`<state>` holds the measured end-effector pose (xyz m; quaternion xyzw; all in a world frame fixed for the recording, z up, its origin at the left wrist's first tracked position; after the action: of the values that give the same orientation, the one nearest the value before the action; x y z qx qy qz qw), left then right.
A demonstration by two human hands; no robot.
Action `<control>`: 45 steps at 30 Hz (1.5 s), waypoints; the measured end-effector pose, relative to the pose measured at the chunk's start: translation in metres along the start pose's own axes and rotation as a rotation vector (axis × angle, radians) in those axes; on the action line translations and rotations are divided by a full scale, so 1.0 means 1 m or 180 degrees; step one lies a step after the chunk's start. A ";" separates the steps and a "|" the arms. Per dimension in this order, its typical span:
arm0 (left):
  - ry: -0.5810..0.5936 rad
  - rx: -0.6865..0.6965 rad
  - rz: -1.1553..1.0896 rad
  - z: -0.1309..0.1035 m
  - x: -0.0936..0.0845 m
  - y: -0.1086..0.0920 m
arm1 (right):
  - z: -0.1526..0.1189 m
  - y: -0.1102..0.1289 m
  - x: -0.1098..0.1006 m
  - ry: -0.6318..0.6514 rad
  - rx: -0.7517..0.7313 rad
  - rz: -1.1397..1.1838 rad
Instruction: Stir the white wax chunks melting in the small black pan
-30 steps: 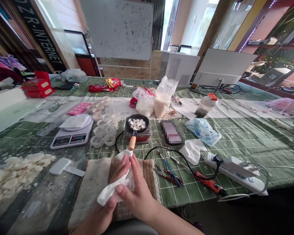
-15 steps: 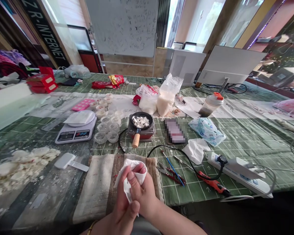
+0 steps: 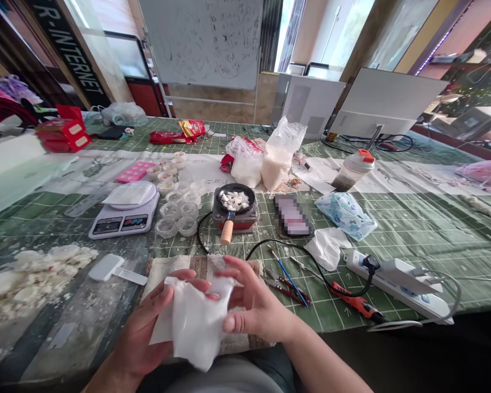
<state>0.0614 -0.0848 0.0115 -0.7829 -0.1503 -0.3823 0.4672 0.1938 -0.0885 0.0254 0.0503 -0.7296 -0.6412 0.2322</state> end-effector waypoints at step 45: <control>0.1153 0.2196 0.7368 0.024 0.008 0.043 | -0.053 0.033 -0.121 -0.1220 0.1476 -0.4836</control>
<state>0.1029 -0.0878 -0.0158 -0.2248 0.6093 0.2158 0.7291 0.3295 -0.0867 0.0272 0.4674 -0.6377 -0.4539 -0.4109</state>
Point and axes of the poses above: each hand's wrist, its own z-axis towards the middle knuckle, its own x-axis out of the palm, y = z × x, the point moved 9 cm from there along z, towards the middle knuckle
